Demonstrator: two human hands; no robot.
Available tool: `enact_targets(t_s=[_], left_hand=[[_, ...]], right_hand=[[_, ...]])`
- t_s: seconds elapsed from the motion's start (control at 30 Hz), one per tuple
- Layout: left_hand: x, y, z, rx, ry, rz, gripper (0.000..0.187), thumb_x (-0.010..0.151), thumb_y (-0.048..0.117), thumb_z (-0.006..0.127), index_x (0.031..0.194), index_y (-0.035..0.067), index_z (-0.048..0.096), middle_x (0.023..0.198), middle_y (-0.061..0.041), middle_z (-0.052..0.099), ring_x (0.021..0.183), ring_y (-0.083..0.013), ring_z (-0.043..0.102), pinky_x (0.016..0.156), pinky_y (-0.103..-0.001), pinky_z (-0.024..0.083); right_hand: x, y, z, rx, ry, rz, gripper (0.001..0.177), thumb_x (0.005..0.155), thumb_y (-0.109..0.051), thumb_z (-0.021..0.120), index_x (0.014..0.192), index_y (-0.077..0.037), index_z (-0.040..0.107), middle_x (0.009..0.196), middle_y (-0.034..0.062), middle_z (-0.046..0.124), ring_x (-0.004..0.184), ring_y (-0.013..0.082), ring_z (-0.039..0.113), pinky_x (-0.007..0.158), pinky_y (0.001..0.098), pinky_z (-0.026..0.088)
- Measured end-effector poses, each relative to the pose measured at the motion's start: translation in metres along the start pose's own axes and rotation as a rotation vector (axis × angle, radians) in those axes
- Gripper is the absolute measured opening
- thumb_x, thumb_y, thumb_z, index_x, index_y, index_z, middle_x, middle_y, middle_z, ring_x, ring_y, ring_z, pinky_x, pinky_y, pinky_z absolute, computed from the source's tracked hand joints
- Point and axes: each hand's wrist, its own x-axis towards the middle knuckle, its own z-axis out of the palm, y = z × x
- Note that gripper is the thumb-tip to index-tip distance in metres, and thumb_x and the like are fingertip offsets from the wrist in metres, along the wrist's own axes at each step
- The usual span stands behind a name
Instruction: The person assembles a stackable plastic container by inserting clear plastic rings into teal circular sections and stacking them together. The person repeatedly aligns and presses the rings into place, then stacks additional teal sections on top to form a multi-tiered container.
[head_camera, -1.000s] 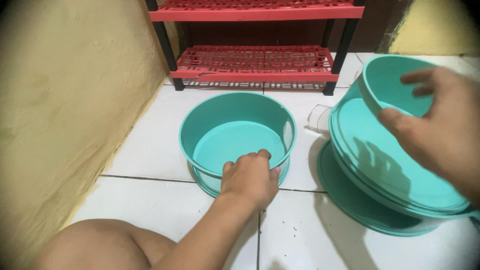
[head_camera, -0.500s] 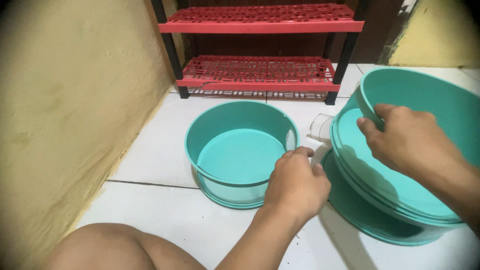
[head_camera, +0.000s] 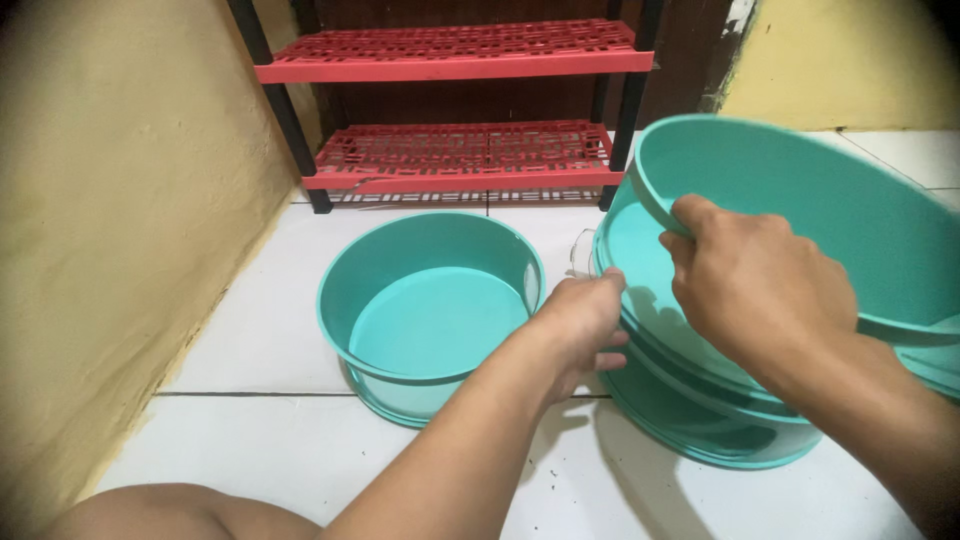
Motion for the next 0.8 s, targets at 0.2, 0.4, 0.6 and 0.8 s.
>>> enact_targets(t_s=[0.2,0.4,0.6,0.8], left_hand=[[-0.001,0.016,-0.018,-0.200,-0.021,0.049,0.059,0.099,0.035,0.052,0.148,0.004,0.043,0.150,-0.019,0.048,0.132,-0.0367,0.053,0.107,-0.048,0.050],[-0.039,0.045,-0.076,-0.378,0.087,0.213,0.055,0.089,0.023,0.067,0.138,0.000,0.055,0.144,-0.019,0.055,0.130,-0.0379,0.056,0.100,-0.046,0.058],[-0.065,0.045,-0.123,-0.512,0.280,0.232,0.051,0.093,0.028,0.062,0.137,0.002,0.053,0.139,-0.018,0.056,0.125,-0.0357,0.057,0.099,-0.050,0.059],[-0.071,0.007,-0.149,-0.396,0.563,0.158,0.044,0.097,0.024,0.065,0.129,-0.006,0.061,0.132,-0.014,0.060,0.112,-0.0275,0.060,0.099,-0.039,0.057]], right_hand=[[-0.003,-0.007,-0.017,-0.019,0.145,-0.140,0.029,0.103,-0.041,0.058,0.118,-0.020,0.070,0.083,0.0190,0.073,0.081,0.0433,0.069,0.069,0.0549,0.053],[0.028,-0.010,-0.026,0.218,0.241,-0.585,0.031,0.098,-0.039,0.066,0.116,-0.014,0.072,0.077,0.0170,0.067,0.068,0.0370,0.065,0.060,0.0493,0.050],[0.065,-0.040,-0.019,0.328,0.109,-0.851,0.031,0.096,-0.038,0.065,0.111,-0.011,0.067,0.071,0.0144,0.066,0.063,0.0297,0.064,0.057,0.0449,0.050],[0.068,-0.068,0.002,0.286,0.112,-1.109,0.028,0.096,-0.036,0.065,0.110,-0.012,0.067,0.072,0.0170,0.067,0.064,0.0364,0.064,0.057,0.0471,0.049]])
